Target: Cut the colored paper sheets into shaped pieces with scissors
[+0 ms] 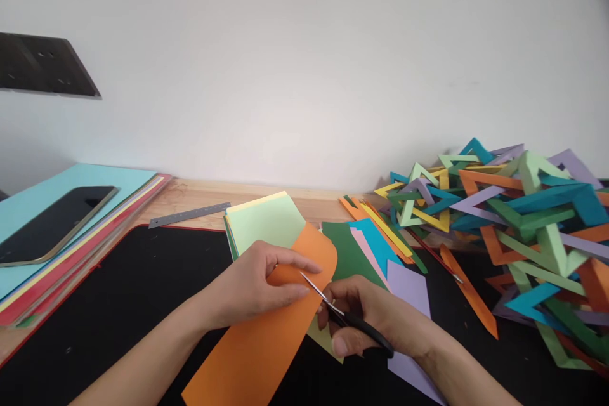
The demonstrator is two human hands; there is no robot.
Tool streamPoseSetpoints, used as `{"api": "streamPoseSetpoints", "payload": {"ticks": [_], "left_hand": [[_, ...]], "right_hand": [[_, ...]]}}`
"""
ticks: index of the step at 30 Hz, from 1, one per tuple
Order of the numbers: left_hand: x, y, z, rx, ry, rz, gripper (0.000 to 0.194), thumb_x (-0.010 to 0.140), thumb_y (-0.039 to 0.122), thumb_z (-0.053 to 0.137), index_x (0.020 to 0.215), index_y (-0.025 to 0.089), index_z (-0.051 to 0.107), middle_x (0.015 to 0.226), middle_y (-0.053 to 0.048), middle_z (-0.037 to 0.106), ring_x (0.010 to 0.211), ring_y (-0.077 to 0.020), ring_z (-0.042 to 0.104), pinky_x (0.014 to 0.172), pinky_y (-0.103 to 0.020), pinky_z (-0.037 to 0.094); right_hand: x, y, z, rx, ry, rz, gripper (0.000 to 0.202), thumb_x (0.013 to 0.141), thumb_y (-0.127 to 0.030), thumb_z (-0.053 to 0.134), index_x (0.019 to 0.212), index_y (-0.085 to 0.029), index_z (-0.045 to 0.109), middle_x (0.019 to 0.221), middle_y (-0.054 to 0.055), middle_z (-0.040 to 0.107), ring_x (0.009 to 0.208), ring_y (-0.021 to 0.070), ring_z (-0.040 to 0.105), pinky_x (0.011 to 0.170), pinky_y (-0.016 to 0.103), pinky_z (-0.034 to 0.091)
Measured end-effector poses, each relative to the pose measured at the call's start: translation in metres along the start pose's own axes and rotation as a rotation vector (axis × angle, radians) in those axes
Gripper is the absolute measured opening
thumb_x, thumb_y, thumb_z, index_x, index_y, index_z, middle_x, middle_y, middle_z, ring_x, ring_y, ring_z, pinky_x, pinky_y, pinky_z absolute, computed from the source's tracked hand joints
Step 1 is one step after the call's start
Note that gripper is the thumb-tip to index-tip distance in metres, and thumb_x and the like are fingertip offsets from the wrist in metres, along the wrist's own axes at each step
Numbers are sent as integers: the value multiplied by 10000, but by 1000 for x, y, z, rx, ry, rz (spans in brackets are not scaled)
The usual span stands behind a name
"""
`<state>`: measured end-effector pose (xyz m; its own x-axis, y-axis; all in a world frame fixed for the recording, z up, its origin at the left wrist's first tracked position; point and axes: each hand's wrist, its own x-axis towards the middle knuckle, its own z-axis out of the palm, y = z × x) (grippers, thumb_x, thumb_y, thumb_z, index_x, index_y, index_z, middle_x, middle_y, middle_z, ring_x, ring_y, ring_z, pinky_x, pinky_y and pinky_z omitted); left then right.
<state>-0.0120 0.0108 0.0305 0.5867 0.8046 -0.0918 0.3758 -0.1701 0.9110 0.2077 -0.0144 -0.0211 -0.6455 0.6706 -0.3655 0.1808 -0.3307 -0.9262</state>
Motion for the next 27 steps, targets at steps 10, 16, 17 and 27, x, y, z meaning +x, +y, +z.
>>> {"api": "streamPoseSetpoints", "payload": {"ticks": [10, 16, 17, 27], "left_hand": [[1, 1, -1, 0, -15, -3, 257, 774, 240, 643, 1020, 213, 713, 1072, 6, 728, 1037, -180, 640, 927, -239, 463], [0, 0, -1, -8, -21, 5, 261, 774, 242, 648, 1025, 207, 711, 1074, 4, 727, 1034, -176, 640, 925, -232, 462], [0, -1, -1, -12, -22, 8, 266, 776, 244, 646, 1033, 207, 708, 1077, 4, 725, 1037, -177, 639, 925, -233, 462], [1, -4, -1, -14, -19, -7, 286, 765, 234, 657, 1047, 218, 706, 1105, 16, 714, 1060, -175, 625, 940, -235, 450]], "right_hand": [[1, -3, 4, 118, -79, -35, 414, 606, -360, 834, 864, -138, 599, 631, -44, 541, 537, 61, 452, 496, 172, 310], [0, -4, 3, 109, -67, -20, 411, 597, -362, 839, 843, -138, 599, 612, -58, 514, 505, 50, 423, 480, 169, 314], [0, -4, 3, 103, -61, -20, 413, 596, -367, 839, 844, -138, 600, 617, -57, 517, 501, 49, 425, 474, 167, 313], [0, -1, 1, 36, -18, -31, 372, 636, -353, 819, 847, -120, 621, 596, -27, 586, 480, 45, 457, 441, 151, 278]]}}
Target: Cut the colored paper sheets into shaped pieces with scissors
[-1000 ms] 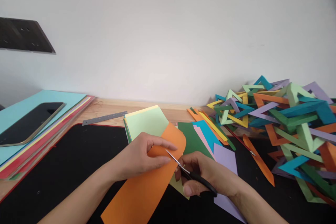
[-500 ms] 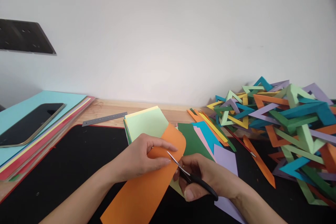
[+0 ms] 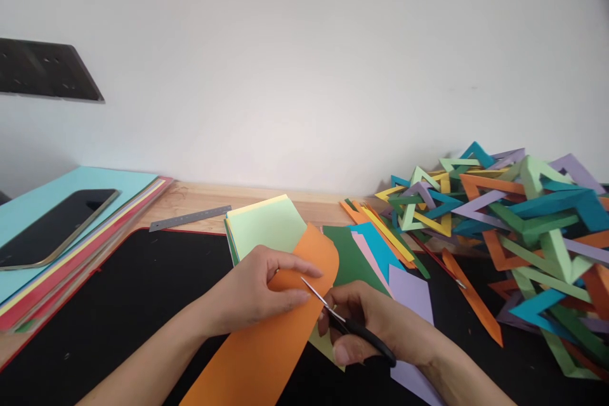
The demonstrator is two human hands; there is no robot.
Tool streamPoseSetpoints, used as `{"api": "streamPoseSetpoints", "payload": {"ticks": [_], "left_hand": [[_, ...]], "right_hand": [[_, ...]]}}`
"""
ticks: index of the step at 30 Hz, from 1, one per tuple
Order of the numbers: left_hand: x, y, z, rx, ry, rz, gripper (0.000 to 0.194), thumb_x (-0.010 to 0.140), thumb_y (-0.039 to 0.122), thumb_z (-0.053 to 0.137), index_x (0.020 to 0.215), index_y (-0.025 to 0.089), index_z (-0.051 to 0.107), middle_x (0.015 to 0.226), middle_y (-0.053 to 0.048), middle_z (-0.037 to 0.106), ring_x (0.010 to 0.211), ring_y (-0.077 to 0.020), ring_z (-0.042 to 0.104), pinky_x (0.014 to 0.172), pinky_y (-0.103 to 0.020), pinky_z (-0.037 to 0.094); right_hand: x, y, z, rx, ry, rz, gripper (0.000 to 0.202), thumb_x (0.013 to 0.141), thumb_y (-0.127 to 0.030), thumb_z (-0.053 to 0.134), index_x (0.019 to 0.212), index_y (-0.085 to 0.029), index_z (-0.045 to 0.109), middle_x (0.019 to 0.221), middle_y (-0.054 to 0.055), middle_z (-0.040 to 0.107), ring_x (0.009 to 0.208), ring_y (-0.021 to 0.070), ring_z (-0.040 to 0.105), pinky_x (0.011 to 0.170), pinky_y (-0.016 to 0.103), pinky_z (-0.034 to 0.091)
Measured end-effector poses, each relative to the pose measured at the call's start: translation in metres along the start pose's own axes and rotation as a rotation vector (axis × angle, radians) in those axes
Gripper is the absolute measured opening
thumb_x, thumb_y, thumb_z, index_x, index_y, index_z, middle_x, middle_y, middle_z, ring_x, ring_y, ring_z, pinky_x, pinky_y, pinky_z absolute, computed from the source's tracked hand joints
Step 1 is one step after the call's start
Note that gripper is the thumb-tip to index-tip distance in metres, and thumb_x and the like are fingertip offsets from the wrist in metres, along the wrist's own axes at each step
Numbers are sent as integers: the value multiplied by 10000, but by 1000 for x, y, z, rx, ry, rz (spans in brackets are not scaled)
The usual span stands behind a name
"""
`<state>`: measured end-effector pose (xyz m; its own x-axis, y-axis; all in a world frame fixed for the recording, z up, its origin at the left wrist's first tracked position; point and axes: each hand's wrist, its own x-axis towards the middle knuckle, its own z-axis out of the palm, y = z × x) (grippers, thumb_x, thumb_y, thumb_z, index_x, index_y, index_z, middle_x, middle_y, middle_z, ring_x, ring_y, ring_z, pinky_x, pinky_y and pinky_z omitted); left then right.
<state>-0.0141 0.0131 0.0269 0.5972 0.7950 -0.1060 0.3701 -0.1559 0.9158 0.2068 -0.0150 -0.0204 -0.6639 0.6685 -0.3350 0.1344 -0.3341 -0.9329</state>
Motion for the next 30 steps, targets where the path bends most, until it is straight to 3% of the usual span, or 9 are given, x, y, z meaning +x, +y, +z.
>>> {"api": "streamPoseSetpoints", "payload": {"ticks": [11, 19, 30], "left_hand": [[-1, 1, 1, 14, 25, 3, 275, 763, 233, 657, 1032, 215, 713, 1090, 19, 719, 1057, -174, 625, 942, -226, 446], [0, -2, 3, -11, 2, 2, 284, 778, 269, 651, 1054, 224, 699, 1090, 12, 717, 1009, -172, 647, 926, -254, 461], [0, -4, 3, -15, 8, 4, 279, 778, 266, 649, 1050, 230, 700, 1100, 16, 714, 1035, -178, 638, 916, -245, 463]], "right_hand": [[1, 1, -1, -40, 18, -1, 396, 639, -394, 810, 860, -125, 623, 550, -42, 559, 445, 42, 418, 418, 157, 260], [3, 0, 2, 71, -25, -26, 399, 611, -377, 828, 832, -126, 610, 575, -56, 521, 467, 41, 422, 449, 156, 307], [1, -1, 1, -9, 40, 32, 435, 574, -403, 842, 833, -118, 638, 536, -40, 567, 417, 37, 447, 393, 135, 315]]}}
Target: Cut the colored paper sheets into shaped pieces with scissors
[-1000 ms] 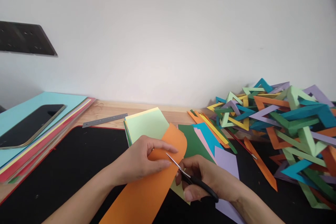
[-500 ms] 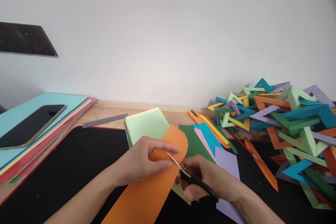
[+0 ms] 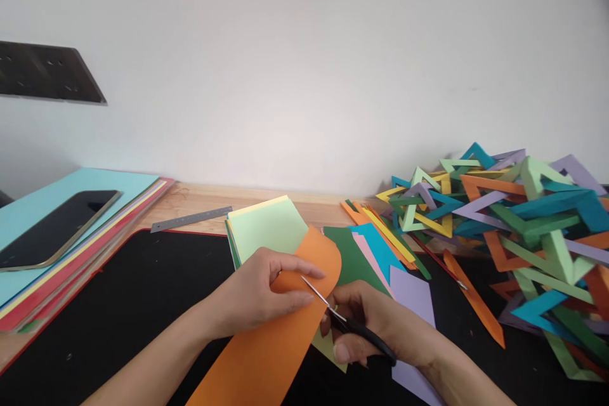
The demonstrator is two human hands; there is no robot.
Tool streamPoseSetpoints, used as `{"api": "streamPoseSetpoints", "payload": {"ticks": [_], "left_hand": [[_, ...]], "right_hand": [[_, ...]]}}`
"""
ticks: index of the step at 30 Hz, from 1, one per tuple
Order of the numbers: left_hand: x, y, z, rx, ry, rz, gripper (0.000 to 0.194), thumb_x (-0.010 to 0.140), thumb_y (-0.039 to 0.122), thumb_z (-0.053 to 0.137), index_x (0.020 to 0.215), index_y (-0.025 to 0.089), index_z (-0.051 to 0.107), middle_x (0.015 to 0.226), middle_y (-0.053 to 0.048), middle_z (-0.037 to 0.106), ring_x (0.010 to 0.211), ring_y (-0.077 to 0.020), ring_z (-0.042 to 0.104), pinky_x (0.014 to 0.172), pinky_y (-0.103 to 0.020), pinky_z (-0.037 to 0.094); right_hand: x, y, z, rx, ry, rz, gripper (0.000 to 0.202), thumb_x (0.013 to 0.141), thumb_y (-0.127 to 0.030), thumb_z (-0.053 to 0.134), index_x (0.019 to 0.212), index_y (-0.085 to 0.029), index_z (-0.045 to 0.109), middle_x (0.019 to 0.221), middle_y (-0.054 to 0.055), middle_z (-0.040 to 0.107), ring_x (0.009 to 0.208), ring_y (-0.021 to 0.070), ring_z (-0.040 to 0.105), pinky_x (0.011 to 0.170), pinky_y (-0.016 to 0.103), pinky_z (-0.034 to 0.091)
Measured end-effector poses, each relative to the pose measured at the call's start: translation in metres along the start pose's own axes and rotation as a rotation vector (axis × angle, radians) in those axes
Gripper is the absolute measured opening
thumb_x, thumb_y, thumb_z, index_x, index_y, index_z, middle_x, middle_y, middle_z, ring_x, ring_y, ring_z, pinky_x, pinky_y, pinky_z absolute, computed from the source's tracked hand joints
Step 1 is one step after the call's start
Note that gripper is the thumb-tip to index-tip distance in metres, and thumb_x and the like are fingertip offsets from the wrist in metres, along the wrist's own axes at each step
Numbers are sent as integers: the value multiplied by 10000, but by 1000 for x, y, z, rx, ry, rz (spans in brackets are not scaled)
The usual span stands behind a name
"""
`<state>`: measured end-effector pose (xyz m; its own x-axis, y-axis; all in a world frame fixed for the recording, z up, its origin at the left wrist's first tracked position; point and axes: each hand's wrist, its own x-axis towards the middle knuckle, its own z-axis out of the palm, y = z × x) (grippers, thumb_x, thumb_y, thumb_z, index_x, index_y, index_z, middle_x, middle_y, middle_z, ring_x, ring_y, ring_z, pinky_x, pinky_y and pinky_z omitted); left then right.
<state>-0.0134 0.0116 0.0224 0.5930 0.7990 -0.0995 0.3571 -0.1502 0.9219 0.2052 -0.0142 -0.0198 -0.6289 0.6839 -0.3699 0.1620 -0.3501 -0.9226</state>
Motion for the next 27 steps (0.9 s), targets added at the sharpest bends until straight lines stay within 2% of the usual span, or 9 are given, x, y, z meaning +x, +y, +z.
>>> {"api": "streamPoseSetpoints", "payload": {"ticks": [6, 11, 13, 14, 16, 18, 19, 22, 27], "left_hand": [[0, 1, 0, 8, 2, -6, 290, 774, 278, 649, 1053, 220, 699, 1106, -1, 712, 1042, -192, 633, 920, -262, 459], [0, 5, -2, 16, -5, -8, 305, 769, 292, 656, 1060, 213, 694, 1124, -15, 699, 1049, -197, 609, 915, -270, 437], [0, 7, -3, 26, 4, -20, 314, 767, 321, 663, 1060, 215, 696, 1061, -14, 704, 939, -174, 615, 805, -240, 456], [0, 7, -3, 31, 11, -37, 318, 771, 341, 659, 1062, 217, 696, 956, -6, 707, 802, -143, 604, 687, -214, 451], [-1, 7, -4, 27, 23, -85, 327, 783, 375, 640, 1067, 221, 694, 657, 37, 598, 524, -78, 433, 464, -180, 317], [-1, 5, -5, 17, 21, -117, 338, 787, 385, 629, 1077, 221, 689, 505, 81, 383, 444, -61, 237, 405, -190, 170], [-2, 4, -5, 16, 16, -121, 341, 784, 381, 633, 1079, 219, 688, 491, 89, 312, 444, -62, 197, 404, -195, 139], [-2, 3, -3, 14, -4, -124, 339, 779, 365, 637, 1081, 221, 688, 499, 91, 265, 452, -65, 186, 407, -199, 128], [-1, 4, 1, -35, -44, -110, 329, 780, 361, 632, 1069, 214, 686, 528, 80, 321, 470, -66, 243, 420, -194, 158]], "right_hand": [[0, 2, -2, -13, 9, 27, 467, 576, -460, 825, 842, -122, 640, 535, -46, 568, 403, 35, 452, 388, 132, 340], [0, 2, -2, -19, 16, 36, 424, 591, -417, 829, 833, -122, 644, 536, -47, 576, 400, 31, 463, 393, 125, 360], [0, 1, -1, -19, 24, 28, 409, 575, -390, 843, 813, -123, 644, 525, -50, 570, 400, 32, 464, 390, 123, 357], [0, 0, -1, -18, 26, 25, 404, 570, -386, 845, 802, -124, 643, 520, -51, 567, 399, 33, 463, 386, 123, 355], [-1, -1, -1, -17, 27, 27, 401, 572, -396, 841, 789, -126, 639, 523, -51, 566, 399, 34, 462, 385, 126, 358], [-1, -1, 0, -16, 21, 32, 406, 583, -417, 829, 792, -128, 635, 540, -48, 570, 401, 35, 460, 389, 134, 365], [0, 0, 0, -16, 15, 29, 412, 585, -425, 826, 795, -128, 633, 549, -46, 571, 407, 37, 461, 393, 138, 365], [1, 0, 1, -7, -20, -7, 443, 589, -457, 816, 805, -121, 626, 560, -39, 559, 435, 45, 452, 406, 149, 335], [2, -3, 3, 44, -135, -90, 400, 632, -446, 797, 772, -108, 634, 610, -36, 515, 522, 53, 415, 480, 174, 296]]}}
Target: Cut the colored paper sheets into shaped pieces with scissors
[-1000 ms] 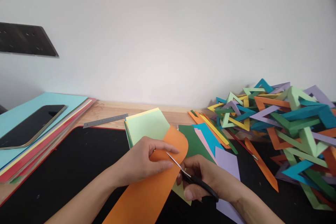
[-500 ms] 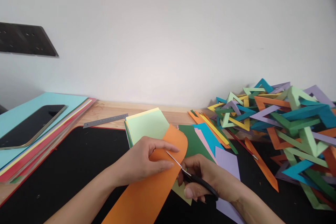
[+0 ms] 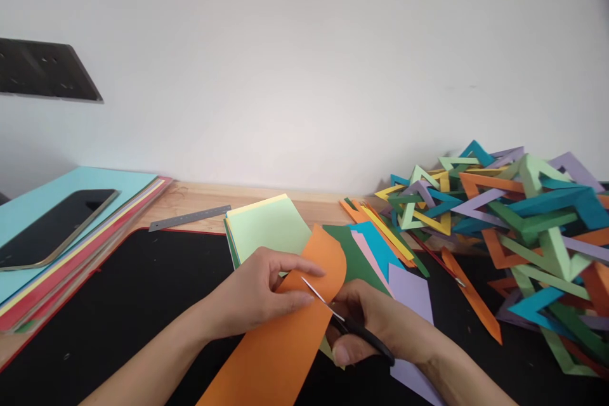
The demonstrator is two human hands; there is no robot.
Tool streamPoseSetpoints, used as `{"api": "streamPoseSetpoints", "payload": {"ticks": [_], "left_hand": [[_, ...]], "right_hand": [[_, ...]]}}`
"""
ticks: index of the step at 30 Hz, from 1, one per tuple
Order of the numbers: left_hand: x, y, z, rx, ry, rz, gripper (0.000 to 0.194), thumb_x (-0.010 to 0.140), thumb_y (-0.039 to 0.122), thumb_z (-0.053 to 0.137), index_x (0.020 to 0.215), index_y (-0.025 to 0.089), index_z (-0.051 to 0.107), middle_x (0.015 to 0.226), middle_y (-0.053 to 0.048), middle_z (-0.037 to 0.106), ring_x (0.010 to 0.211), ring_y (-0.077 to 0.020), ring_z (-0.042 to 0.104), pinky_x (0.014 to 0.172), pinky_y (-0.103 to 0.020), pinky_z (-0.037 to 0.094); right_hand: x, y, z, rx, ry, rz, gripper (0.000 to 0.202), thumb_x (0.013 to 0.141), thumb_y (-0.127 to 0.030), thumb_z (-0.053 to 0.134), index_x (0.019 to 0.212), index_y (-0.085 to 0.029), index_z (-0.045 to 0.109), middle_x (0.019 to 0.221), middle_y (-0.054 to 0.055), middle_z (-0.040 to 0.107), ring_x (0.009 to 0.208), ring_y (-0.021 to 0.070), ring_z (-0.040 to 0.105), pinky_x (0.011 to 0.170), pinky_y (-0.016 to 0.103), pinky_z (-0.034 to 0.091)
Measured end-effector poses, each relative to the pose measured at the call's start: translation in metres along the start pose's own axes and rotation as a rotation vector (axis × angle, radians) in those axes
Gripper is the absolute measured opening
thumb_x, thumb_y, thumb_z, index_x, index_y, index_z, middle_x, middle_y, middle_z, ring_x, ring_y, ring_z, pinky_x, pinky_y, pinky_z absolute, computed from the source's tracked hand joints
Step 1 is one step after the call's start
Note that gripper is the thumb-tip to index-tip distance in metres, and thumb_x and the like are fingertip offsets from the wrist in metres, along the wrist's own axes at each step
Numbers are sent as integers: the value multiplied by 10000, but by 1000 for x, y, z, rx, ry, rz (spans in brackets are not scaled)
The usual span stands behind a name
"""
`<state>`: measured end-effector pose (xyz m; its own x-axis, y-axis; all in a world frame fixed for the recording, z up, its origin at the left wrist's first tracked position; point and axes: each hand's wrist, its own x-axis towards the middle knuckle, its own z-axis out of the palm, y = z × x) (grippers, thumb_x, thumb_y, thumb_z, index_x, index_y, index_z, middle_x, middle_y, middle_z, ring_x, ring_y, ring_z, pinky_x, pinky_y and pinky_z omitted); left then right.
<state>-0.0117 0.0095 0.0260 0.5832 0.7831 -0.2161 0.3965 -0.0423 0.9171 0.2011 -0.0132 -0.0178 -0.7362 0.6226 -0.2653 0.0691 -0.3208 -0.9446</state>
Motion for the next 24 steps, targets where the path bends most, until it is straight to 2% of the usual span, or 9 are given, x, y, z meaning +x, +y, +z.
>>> {"api": "streamPoseSetpoints", "payload": {"ticks": [6, 9, 16, 24], "left_hand": [[0, -2, 1, -21, -6, -10, 329, 781, 358, 633, 1080, 228, 678, 520, 85, 287, 468, -68, 232, 420, -199, 152], [-1, -2, 1, -22, -3, -7, 339, 778, 360, 635, 1084, 220, 675, 538, 77, 322, 481, -69, 248, 428, -198, 169], [1, -4, 1, -10, 7, -2, 348, 780, 383, 638, 1094, 237, 674, 545, 76, 272, 489, -75, 215, 436, -211, 153], [0, -4, 2, -4, 5, 15, 336, 775, 350, 640, 1086, 229, 678, 528, 83, 281, 474, -69, 225, 421, -198, 145]], "right_hand": [[-1, 0, -1, 8, -13, -16, 375, 658, -438, 782, 774, -109, 642, 624, -32, 496, 527, 56, 389, 484, 182, 278], [-1, 2, -1, -2, -3, -14, 374, 662, -435, 781, 790, -109, 650, 616, -35, 493, 514, 50, 375, 474, 177, 276], [-1, 2, 0, -46, 38, 19, 458, 619, -511, 785, 809, -115, 658, 561, -51, 478, 467, 44, 364, 444, 172, 288], [-1, 0, 0, -30, 42, 37, 455, 602, -513, 793, 740, -102, 657, 582, -29, 517, 450, 31, 389, 425, 155, 308]]}}
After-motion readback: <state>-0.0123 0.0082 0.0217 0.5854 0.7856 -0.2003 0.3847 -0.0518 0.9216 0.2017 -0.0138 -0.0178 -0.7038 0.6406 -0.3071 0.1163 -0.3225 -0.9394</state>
